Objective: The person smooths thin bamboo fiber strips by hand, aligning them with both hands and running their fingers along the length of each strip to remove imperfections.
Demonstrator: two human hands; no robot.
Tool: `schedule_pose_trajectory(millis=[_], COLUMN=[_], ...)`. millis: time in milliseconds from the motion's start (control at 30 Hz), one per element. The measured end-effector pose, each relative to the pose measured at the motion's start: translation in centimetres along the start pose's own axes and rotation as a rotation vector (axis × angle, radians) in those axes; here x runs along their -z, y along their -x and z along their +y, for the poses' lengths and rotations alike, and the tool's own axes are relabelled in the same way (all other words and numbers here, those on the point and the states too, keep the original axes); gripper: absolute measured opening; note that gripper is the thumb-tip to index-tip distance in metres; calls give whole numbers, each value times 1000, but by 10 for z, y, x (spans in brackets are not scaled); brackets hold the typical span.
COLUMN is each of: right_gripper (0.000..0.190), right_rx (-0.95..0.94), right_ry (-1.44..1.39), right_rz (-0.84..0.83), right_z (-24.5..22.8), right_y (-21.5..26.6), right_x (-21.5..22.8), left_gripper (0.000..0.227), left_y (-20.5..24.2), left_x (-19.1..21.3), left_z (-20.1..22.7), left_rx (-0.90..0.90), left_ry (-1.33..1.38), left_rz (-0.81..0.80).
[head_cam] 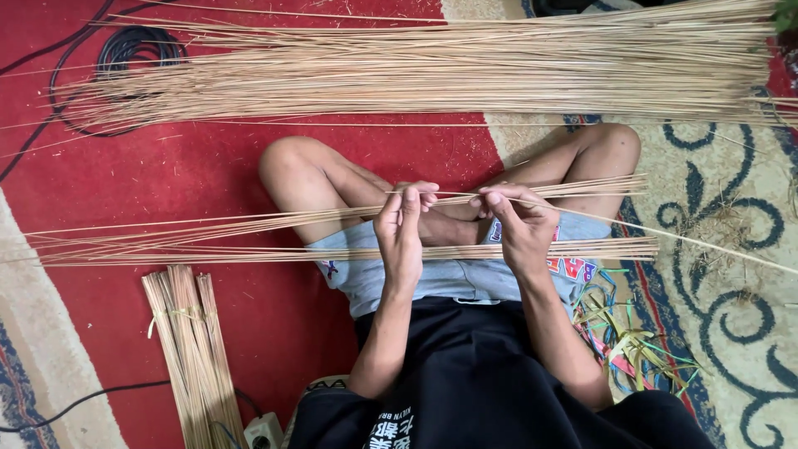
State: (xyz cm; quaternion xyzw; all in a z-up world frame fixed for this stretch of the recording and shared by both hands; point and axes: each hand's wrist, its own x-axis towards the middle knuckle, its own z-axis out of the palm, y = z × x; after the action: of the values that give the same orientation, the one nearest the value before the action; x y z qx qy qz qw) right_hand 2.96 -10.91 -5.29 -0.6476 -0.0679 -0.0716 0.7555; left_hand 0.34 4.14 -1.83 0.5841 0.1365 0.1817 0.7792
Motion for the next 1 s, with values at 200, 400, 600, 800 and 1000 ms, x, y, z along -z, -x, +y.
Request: schedule_pose_trajectory(millis=[200,400,600,800,1000], right_gripper=[10,9,9,10,8], right_rx=[-48,-23,-4,30,3], right_ry=[-3,-66,-135,-196,-241], right_rz=[-3,-71,-83,-126,-69], right_z=[-17,-2,-11,-18,-9], right_y=[3,3,2,4,11], right_x=[-24,-29,-44,-62,-69], left_gripper=[34,31,15,14,13], left_y=[-3,1,-2,-3,-6], left_x=[16,13,22,22,29], left_z=[2,12,12,17,17], left_rx=[-34,-66,-252,-393,-564], left_ry=[5,-88,-124,-203,-268], left_rz=[54,22,134,160,176])
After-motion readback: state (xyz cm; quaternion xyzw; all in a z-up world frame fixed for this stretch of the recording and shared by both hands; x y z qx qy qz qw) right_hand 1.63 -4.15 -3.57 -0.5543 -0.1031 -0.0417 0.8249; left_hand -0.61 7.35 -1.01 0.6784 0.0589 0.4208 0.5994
